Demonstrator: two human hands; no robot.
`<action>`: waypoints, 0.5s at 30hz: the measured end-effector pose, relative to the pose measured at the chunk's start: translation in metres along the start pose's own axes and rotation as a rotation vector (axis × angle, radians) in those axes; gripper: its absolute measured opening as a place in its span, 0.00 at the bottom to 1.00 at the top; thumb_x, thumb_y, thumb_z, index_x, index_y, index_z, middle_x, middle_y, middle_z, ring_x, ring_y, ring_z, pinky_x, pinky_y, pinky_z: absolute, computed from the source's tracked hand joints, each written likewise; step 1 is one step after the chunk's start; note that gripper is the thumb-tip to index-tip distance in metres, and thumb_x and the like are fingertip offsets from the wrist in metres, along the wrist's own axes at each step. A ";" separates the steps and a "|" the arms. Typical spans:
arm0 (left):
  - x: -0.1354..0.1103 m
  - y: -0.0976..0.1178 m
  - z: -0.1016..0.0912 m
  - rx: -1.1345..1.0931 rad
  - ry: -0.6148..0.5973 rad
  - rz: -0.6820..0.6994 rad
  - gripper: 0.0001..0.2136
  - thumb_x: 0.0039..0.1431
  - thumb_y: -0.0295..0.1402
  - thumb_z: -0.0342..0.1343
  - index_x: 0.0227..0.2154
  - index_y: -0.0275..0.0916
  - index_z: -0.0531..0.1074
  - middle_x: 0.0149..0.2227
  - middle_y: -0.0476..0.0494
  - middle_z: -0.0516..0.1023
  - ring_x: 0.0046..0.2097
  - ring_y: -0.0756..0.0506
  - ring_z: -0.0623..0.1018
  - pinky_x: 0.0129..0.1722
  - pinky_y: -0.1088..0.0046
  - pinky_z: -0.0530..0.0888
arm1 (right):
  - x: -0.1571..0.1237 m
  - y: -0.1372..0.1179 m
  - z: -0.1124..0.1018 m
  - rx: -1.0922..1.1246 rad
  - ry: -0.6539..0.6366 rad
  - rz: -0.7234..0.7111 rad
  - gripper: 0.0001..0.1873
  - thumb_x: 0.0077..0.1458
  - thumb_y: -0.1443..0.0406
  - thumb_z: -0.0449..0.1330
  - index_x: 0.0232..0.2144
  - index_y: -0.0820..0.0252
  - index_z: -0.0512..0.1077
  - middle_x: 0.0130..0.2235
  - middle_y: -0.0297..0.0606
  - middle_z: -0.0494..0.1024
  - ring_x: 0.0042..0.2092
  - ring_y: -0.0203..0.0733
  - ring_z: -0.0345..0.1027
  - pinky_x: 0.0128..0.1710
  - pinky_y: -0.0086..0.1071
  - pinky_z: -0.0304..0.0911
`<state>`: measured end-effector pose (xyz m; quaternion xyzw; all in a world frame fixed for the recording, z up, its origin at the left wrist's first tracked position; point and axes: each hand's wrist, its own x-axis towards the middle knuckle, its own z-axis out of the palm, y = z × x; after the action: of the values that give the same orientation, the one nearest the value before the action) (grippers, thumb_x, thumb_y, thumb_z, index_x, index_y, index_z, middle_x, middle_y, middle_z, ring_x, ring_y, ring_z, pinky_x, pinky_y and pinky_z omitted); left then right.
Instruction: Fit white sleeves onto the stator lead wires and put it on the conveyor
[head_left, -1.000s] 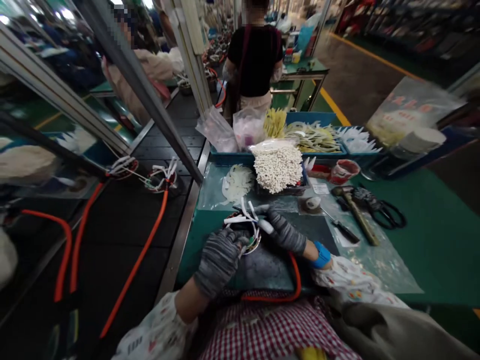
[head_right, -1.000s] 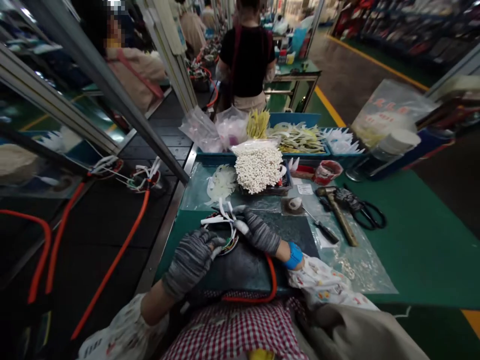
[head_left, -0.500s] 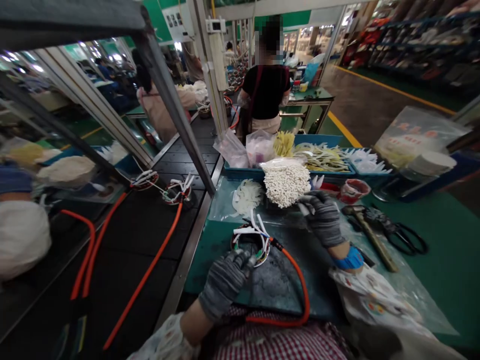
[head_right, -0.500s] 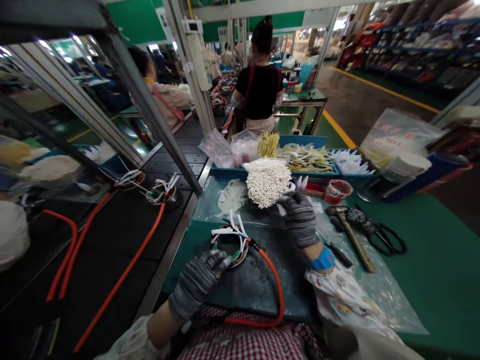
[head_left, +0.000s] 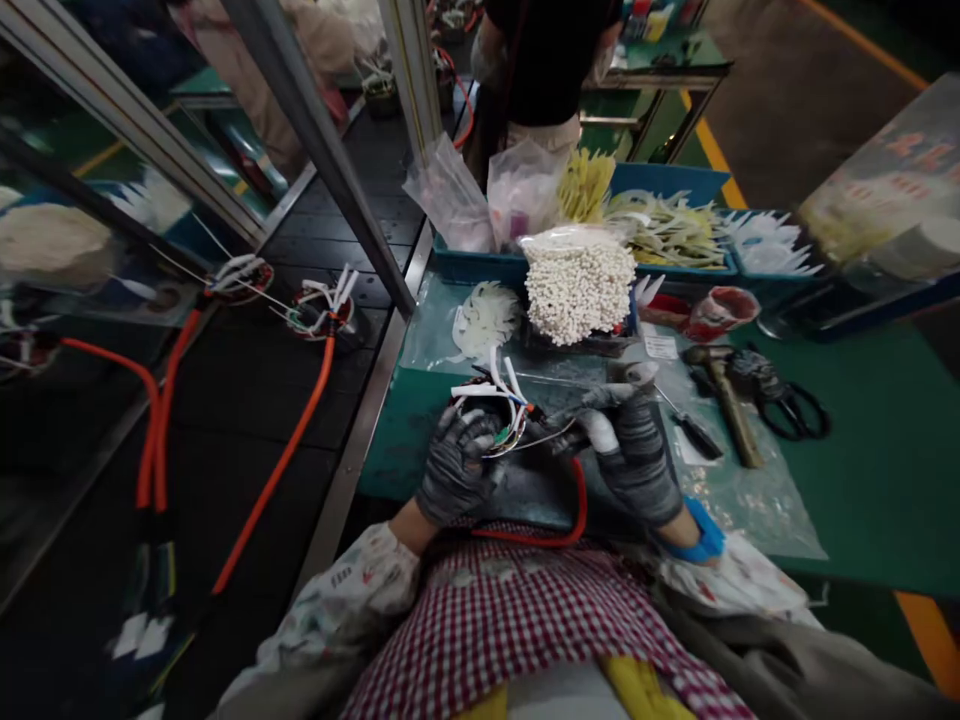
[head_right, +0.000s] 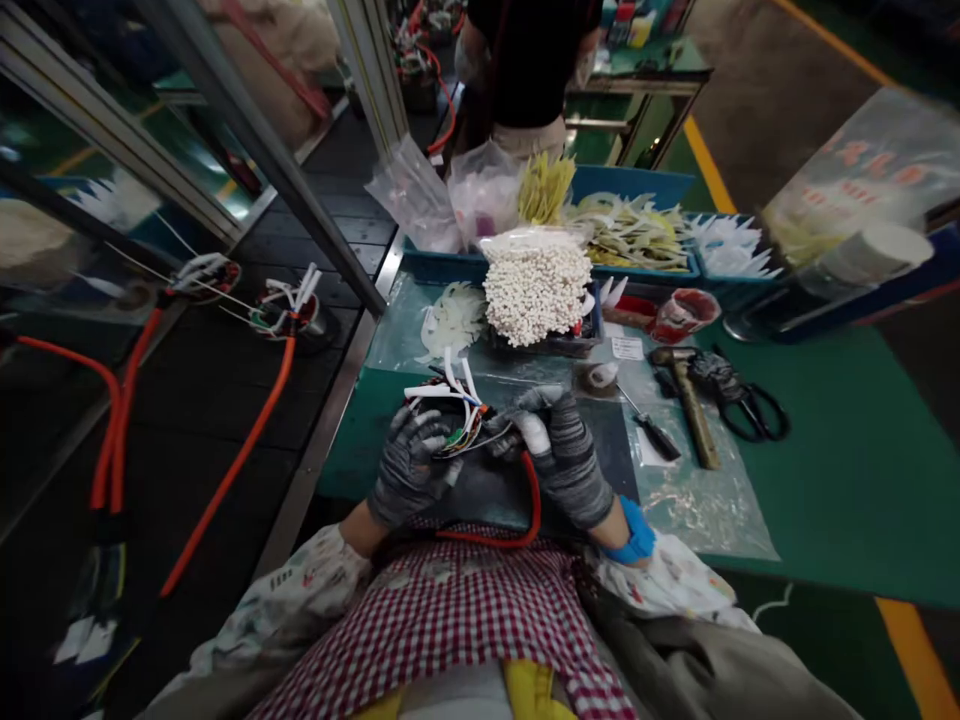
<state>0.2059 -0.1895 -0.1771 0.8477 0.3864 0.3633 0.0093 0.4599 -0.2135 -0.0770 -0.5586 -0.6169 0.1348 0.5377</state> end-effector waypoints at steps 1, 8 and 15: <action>0.004 -0.004 0.000 -0.027 -0.009 0.024 0.10 0.63 0.37 0.65 0.45 0.44 0.76 0.49 0.40 0.87 0.57 0.36 0.85 0.70 0.42 0.72 | -0.007 0.000 0.006 -0.002 0.027 0.010 0.10 0.76 0.53 0.59 0.43 0.48 0.74 0.35 0.35 0.84 0.34 0.46 0.82 0.35 0.40 0.82; 0.012 -0.011 0.000 -0.042 -0.004 0.016 0.11 0.62 0.42 0.69 0.41 0.44 0.76 0.44 0.42 0.85 0.50 0.37 0.86 0.66 0.43 0.78 | -0.041 -0.004 0.006 0.254 -0.019 -0.033 0.04 0.75 0.58 0.62 0.44 0.47 0.73 0.35 0.33 0.89 0.30 0.48 0.86 0.30 0.39 0.82; 0.011 -0.008 0.002 -0.030 0.017 0.000 0.11 0.63 0.44 0.67 0.40 0.44 0.77 0.43 0.42 0.85 0.50 0.37 0.86 0.65 0.43 0.79 | -0.056 0.006 -0.001 0.369 -0.171 0.055 0.03 0.73 0.58 0.64 0.46 0.45 0.77 0.40 0.33 0.91 0.36 0.49 0.89 0.35 0.43 0.86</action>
<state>0.2068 -0.1758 -0.1739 0.8444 0.3810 0.3761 0.0189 0.4531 -0.2585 -0.1101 -0.4539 -0.6097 0.3070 0.5727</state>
